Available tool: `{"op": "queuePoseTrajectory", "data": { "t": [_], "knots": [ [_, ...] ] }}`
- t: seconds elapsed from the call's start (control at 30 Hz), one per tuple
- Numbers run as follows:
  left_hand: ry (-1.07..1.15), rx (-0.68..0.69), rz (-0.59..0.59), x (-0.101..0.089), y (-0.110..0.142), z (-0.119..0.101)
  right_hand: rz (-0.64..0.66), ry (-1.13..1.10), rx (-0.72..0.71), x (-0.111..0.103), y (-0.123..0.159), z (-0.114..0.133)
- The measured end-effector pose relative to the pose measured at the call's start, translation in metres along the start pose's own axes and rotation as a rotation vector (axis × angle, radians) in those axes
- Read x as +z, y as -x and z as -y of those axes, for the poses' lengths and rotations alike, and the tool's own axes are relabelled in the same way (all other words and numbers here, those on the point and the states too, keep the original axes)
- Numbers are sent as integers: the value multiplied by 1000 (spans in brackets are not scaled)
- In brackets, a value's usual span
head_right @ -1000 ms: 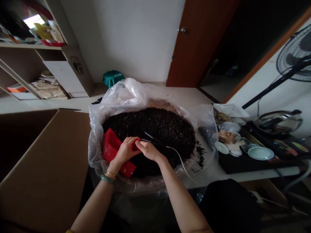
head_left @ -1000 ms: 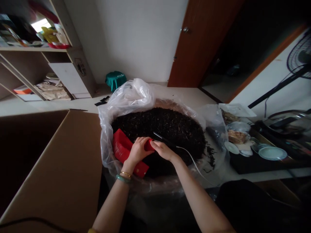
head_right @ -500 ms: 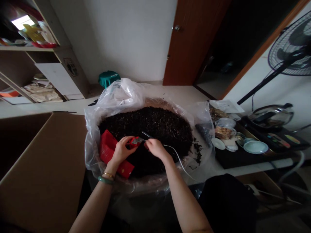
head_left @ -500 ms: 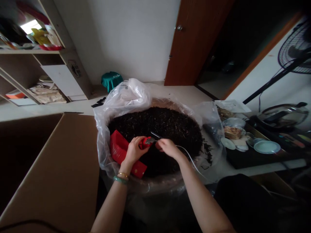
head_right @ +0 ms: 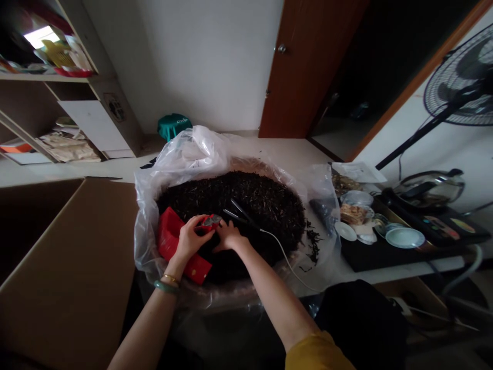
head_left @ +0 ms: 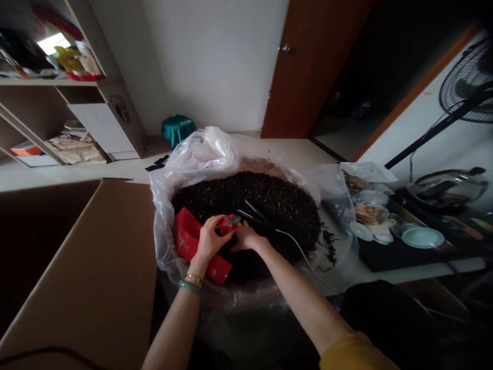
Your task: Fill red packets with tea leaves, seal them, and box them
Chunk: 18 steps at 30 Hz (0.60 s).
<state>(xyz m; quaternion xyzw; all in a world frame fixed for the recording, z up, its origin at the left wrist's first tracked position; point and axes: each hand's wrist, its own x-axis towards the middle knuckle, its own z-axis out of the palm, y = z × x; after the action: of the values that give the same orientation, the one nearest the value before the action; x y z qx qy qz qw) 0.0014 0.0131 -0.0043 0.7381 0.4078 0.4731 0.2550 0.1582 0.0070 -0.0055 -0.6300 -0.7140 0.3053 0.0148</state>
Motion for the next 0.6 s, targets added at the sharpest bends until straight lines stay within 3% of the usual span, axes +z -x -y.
{"op": "queuePoseTrajectory", "data": {
  "t": [0.17,0.37,0.5,0.6],
  "knots": [
    [1,-7,10,-1,1,2,19,129,-7,7,15,22],
    [20,0,23,0,1,4,-77,209,25,14,25,16],
    [24,3,12,0,1,3,-231,49,-14,4,24,3],
    [15,-4,11,0,2,5,-382,-145,-87,-16,26,-5]
  ]
}}
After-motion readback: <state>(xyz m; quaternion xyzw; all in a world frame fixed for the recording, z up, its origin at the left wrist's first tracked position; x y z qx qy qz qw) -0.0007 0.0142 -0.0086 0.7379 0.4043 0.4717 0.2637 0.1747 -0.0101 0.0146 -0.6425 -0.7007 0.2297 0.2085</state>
